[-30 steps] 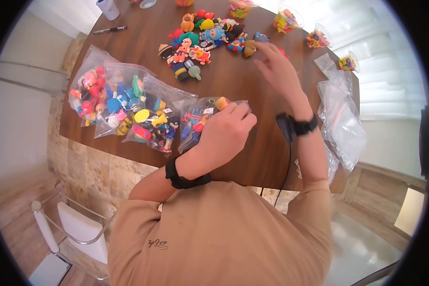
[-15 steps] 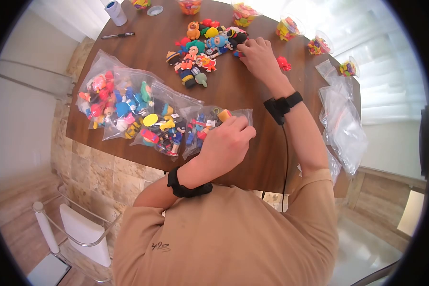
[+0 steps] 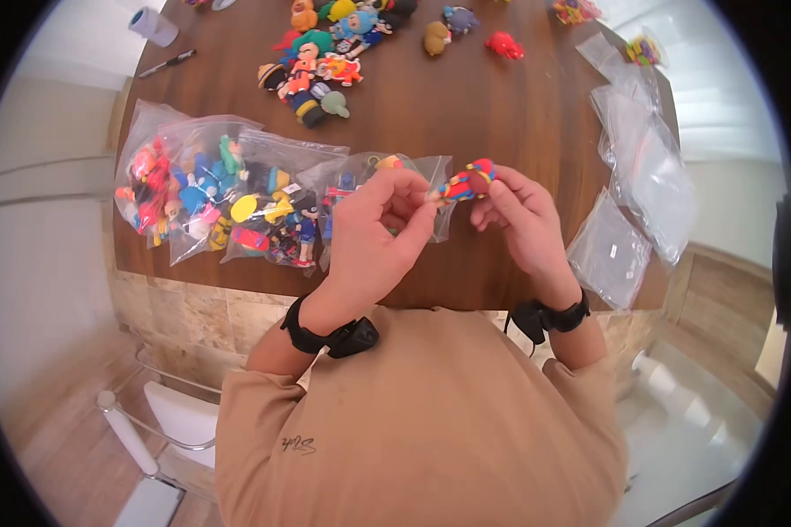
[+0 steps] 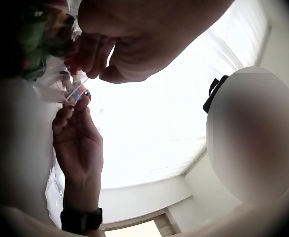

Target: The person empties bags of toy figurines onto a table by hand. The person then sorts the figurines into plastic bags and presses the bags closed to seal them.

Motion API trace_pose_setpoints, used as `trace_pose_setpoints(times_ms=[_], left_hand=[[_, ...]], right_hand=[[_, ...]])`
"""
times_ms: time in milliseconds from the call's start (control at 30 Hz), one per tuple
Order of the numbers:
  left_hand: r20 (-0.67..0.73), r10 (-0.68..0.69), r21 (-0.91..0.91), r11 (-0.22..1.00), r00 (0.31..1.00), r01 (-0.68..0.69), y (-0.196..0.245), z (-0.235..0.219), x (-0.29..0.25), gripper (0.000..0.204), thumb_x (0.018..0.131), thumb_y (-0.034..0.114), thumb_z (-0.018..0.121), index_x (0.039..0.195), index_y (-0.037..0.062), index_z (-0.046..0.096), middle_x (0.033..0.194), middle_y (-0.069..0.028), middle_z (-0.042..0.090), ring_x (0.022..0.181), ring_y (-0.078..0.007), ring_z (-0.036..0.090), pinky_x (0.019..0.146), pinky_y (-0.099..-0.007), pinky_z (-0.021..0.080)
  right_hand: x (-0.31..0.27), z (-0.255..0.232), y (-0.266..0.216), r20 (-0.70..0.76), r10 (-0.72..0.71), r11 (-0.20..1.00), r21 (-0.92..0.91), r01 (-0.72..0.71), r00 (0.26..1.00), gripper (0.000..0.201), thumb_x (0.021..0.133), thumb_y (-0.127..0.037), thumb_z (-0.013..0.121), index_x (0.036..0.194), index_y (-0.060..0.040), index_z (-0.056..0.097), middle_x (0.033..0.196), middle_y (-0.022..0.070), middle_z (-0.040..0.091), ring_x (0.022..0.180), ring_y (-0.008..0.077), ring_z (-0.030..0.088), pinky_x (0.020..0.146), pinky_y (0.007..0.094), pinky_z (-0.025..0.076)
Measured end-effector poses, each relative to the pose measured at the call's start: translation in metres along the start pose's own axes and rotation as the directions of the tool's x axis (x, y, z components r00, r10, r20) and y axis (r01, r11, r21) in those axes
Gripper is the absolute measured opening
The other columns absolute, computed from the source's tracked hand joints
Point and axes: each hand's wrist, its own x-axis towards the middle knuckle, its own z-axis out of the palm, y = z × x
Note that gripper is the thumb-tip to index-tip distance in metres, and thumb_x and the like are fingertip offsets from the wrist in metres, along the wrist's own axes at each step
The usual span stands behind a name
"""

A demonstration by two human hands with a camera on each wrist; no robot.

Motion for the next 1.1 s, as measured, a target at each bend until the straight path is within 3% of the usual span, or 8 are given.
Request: trace_pose_setpoints(times_ms=[300,467,533,700,800,867,1000,1100], left_hand=[[0.109,0.026,0.176,0.983,0.994,-0.045,0.007,0.004,-0.003,0.017,0.087,-0.004,0.067,0.102,0.0019,0.06,0.086,0.0002,0.063,0.076,-0.0042,0.061,0.065,-0.0197,0.051],[-0.072,0.049,0.013,0.999,0.996,-0.048,0.004,-0.002,-0.004,0.015,0.086,-0.002,0.068,0.099,0.0004,0.062,0.084,-0.0018,0.066,0.077,-0.0066,0.064,0.069,-0.0216,0.053],[-0.041,0.025,0.004,1.0,0.999,-0.025,0.005,-0.004,-0.006,0.015,0.086,-0.002,0.068,0.1,0.0005,0.063,0.085,-0.0017,0.066,0.078,-0.0065,0.064,0.069,-0.0218,0.053],[0.063,0.004,0.081,0.997,0.998,-0.01,0.009,-0.007,-0.003,0.017,0.087,0.0,0.068,0.103,0.0012,0.064,0.086,-0.0021,0.066,0.077,-0.0052,0.064,0.068,-0.0219,0.052],[0.269,-0.089,0.37,0.929,0.959,-0.018,0.032,-0.019,0.012,0.022,0.087,0.002,0.066,0.109,0.0022,0.064,0.089,-0.0073,0.067,0.078,-0.0131,0.067,0.07,-0.0258,0.053],[0.457,0.272,0.586,0.624,0.847,-0.516,0.042,-0.024,0.034,0.029,0.09,0.003,0.062,0.119,-0.0002,0.061,0.095,-0.0078,0.068,0.085,-0.0184,0.066,0.075,-0.0297,0.052],[0.664,0.317,0.515,0.462,0.677,-0.722,0.03,-0.012,0.087,0.029,0.089,0.012,0.064,0.115,-0.0019,0.064,0.094,-0.0105,0.068,0.087,-0.0261,0.066,0.077,-0.0334,0.052],[0.791,-0.079,0.526,0.595,0.607,-0.608,0.008,-0.002,0.104,0.033,0.087,0.019,0.068,0.113,-0.0012,0.066,0.094,-0.0111,0.068,0.084,-0.0235,0.065,0.076,-0.0328,0.051]], right_hand=[[-0.003,0.009,0.018,0.146,0.05,0.989,0.13,-0.069,0.988,0.031,0.095,-0.002,0.05,0.123,0.0024,0.061,0.12,0.008,0.063,0.104,0.0159,0.062,0.09,0.0302,0.051],[0.002,0.017,0.021,0.267,0.017,0.97,0.23,-0.081,0.964,0.041,0.083,0.008,0.043,0.117,0.001,0.064,0.128,0.0071,0.06,0.116,0.0171,0.056,0.098,0.0331,0.047],[0.0,0.015,0.026,0.307,-0.191,0.911,-0.298,0.284,0.933,0.041,0.085,0.006,0.044,0.121,-0.0027,0.062,0.13,0.01,0.059,0.109,0.0202,0.061,0.091,0.0338,0.049],[-0.006,0.026,0.007,0.241,-0.075,0.751,-0.625,0.214,0.968,0.031,0.086,0.0,0.052,0.116,-0.0047,0.06,0.121,0.0138,0.059,0.096,0.0272,0.065,0.08,0.0358,0.051],[-0.01,0.024,0.025,0.115,-0.13,0.825,-0.538,0.171,0.985,0.022,0.086,-0.006,0.058,0.108,-0.0053,0.06,0.12,0.013,0.055,0.091,0.0287,0.065,0.076,0.0363,0.051],[-0.016,0.022,0.031,0.104,-0.264,0.84,-0.463,0.282,0.959,0.018,0.086,-0.009,0.061,0.104,-0.0056,0.06,0.12,0.0119,0.053,0.089,0.0282,0.065,0.075,0.0362,0.051],[-0.03,0.027,0.025,0.249,-0.326,0.655,-0.636,0.408,0.912,0.018,0.085,-0.013,0.067,0.1,-0.0056,0.06,0.123,0.011,0.05,0.087,0.0284,0.065,0.075,0.0363,0.051],[-0.035,0.031,0.027,0.228,-0.26,0.638,-0.688,0.345,0.938,0.016,0.085,-0.015,0.069,0.096,-0.0058,0.062,0.123,0.0118,0.052,0.09,0.0291,0.065,0.077,0.0371,0.052]])
